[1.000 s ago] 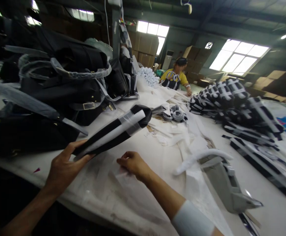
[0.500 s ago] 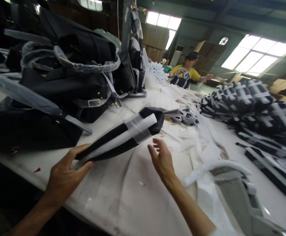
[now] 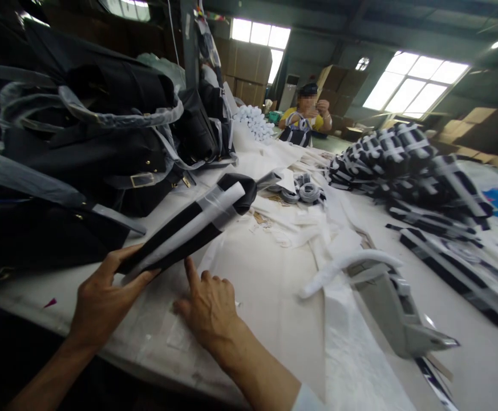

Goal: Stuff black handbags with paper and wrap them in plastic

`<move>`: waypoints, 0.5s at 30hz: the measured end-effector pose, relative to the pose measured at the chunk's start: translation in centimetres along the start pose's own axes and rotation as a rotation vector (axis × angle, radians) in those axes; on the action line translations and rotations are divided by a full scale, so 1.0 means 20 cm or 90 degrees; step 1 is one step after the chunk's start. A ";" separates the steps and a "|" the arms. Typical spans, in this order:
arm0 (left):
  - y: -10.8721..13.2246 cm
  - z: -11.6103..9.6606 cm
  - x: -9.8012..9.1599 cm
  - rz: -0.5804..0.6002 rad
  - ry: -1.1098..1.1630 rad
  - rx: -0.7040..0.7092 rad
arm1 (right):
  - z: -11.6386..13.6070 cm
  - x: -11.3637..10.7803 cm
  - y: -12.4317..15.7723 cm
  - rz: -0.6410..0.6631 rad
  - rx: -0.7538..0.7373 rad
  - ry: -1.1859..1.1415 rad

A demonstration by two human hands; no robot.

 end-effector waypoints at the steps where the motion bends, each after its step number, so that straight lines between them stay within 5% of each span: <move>1: 0.00 0.00 0.00 -0.002 0.001 -0.006 | 0.00 0.00 -0.02 0.001 0.001 -0.003; 8: -0.03 0.02 -0.02 -0.020 0.001 -0.064 | -0.02 0.02 -0.16 0.052 -0.034 0.015; 15: -0.02 0.03 -0.02 -0.008 0.002 -0.046 | -0.13 0.01 -0.19 0.030 0.064 -0.079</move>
Point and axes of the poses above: each hand's wrist, its own y-axis away from the middle knuckle, its own x-axis out of the palm, z = x × y, the point moved 3 cm from there along -y, towards the middle knuckle, and after that the axes turned 15 degrees about y, right-handed, at the moved point
